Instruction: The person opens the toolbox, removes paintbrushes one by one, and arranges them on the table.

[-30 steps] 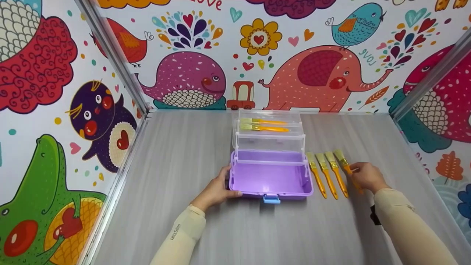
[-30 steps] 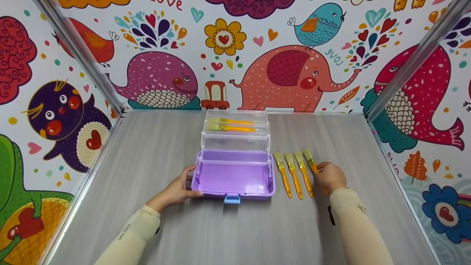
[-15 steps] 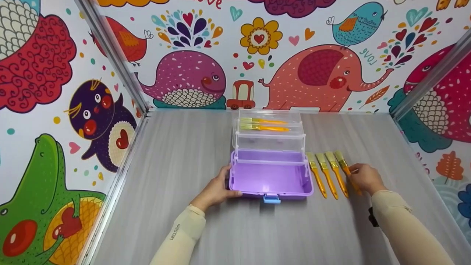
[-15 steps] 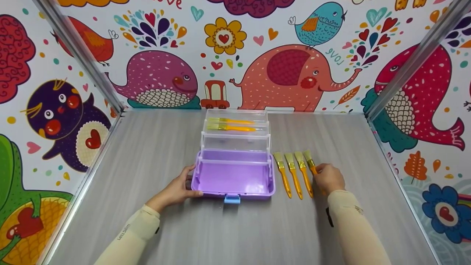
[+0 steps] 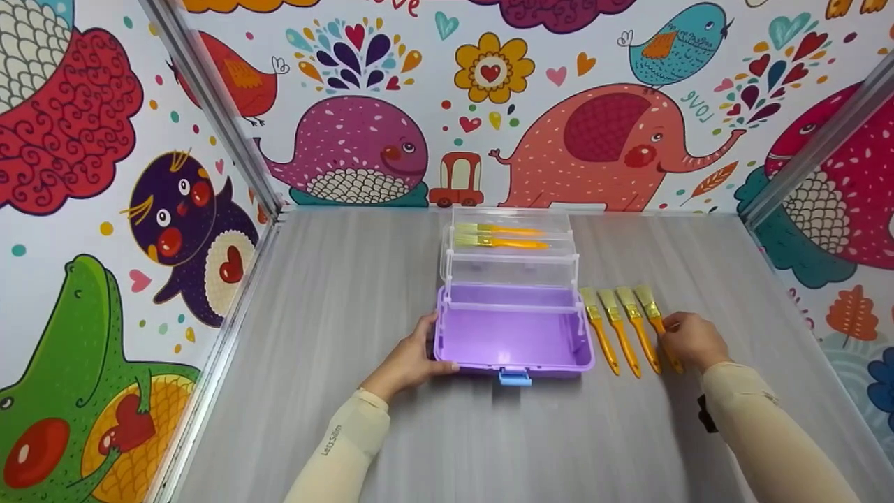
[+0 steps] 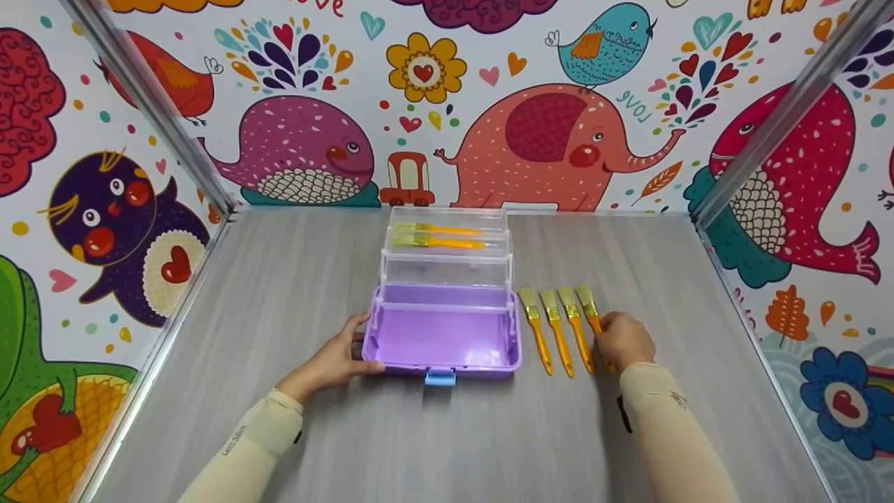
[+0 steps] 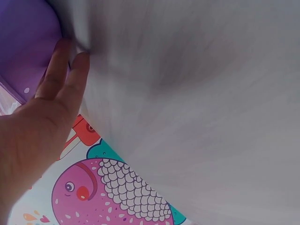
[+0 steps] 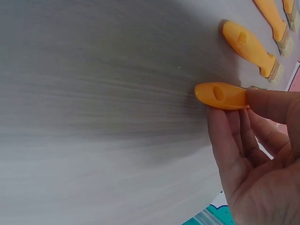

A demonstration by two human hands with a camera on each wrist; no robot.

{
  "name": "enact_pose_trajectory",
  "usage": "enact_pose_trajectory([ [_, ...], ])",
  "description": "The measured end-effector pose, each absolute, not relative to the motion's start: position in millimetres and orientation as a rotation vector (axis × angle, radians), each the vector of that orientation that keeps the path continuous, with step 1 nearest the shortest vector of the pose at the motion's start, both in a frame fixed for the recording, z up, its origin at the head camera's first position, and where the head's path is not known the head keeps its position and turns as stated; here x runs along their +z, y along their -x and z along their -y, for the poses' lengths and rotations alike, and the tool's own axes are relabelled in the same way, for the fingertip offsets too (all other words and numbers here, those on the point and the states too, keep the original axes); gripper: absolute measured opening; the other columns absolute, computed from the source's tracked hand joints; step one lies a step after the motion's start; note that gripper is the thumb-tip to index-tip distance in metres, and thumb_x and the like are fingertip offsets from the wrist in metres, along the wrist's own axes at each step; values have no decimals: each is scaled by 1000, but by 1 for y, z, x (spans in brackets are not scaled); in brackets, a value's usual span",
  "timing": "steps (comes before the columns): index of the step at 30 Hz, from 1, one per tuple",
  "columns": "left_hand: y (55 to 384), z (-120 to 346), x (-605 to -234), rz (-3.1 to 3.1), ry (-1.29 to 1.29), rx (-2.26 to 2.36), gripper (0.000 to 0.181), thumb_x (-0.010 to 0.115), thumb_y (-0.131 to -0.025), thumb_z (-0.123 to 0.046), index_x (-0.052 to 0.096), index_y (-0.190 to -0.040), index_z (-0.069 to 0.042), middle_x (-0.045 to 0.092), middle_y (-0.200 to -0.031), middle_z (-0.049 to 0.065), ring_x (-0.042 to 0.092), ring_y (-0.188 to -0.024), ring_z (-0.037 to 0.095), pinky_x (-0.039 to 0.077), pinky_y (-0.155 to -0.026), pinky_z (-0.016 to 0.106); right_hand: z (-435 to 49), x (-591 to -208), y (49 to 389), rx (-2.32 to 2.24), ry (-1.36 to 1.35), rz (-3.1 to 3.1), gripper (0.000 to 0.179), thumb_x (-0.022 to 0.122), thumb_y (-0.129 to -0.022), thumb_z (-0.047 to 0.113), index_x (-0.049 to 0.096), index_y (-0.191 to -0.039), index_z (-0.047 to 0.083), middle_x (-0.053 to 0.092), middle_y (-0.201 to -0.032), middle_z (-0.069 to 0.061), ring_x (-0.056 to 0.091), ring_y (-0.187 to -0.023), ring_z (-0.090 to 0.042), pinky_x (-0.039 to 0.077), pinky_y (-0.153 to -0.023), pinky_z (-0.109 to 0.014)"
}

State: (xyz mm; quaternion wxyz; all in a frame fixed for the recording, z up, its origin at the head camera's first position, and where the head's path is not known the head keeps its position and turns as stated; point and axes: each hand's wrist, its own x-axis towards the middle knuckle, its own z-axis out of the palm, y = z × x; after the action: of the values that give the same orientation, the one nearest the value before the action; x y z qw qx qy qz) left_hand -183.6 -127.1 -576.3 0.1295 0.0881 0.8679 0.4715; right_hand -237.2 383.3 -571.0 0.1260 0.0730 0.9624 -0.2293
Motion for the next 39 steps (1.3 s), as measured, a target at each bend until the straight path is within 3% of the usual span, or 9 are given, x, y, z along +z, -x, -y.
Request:
enact_pose_trajectory([
  [13, 184, 127, -576, -2529, -261, 1371, 102, 90, -74, -30, 28, -153, -12, 57, -132, 29, 56, -118, 38, 40, -103, 53, -382, -570, 240, -650, -228, -2784, 42, 62, -88, 13, 60, -123, -12, 62, -116, -30, 59, -92, -37, 49, -82, -55],
  [31, 184, 127, -575, -2489, -269, 1416, 102, 89, -75, -27, 27, -153, -9, 56, -135, 22, 54, -121, 35, 37, -106, 51, -383, -567, 237, -610, -208, -2805, 40, 61, -87, 16, 63, -118, -9, 65, -111, -27, 60, -88, -37, 49, -74, -52],
  [39, 183, 128, -576, -2512, -262, 1395, 102, 89, -75, -29, 27, -153, -9, 54, -135, 28, 53, -122, 38, 37, -106, 52, -384, -554, 243, -638, -244, -2699, 44, 60, -91, 17, 58, -127, -9, 61, -119, -29, 57, -100, -41, 46, -87, -58],
])
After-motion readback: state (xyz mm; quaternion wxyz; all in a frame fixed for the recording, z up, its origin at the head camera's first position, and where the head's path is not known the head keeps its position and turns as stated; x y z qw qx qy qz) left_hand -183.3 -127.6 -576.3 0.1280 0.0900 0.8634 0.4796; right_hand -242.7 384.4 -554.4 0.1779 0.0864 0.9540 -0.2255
